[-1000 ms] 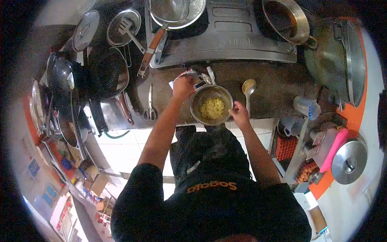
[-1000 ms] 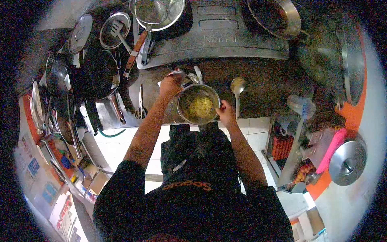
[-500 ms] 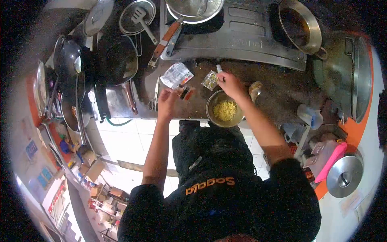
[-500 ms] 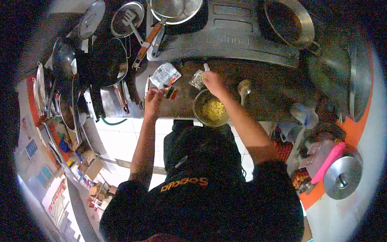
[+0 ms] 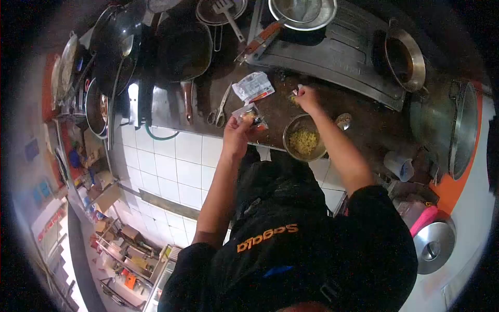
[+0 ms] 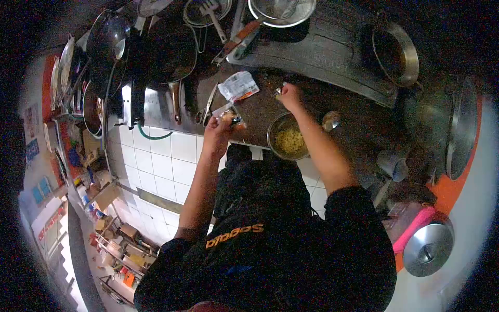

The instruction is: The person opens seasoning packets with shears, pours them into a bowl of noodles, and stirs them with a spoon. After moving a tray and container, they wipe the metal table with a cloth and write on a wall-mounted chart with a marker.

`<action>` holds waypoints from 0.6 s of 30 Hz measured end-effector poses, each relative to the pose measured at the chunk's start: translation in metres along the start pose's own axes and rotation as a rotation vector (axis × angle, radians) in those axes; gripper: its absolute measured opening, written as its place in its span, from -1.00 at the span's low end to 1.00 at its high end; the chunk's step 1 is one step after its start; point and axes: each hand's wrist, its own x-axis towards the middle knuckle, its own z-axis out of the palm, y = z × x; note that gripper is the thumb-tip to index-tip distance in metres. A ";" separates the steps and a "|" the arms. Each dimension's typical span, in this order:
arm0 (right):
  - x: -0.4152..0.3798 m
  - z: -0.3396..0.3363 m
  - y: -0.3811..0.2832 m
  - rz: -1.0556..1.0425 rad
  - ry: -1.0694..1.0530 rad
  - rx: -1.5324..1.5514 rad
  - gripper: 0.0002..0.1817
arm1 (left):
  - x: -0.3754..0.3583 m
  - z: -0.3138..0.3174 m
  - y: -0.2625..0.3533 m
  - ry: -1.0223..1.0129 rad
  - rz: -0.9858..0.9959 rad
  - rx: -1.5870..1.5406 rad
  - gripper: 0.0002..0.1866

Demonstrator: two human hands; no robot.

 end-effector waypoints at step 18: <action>-0.221 -0.059 -0.188 -0.183 0.152 1.252 -0.83 | -0.063 -0.023 0.077 -0.394 -0.086 -0.233 -0.75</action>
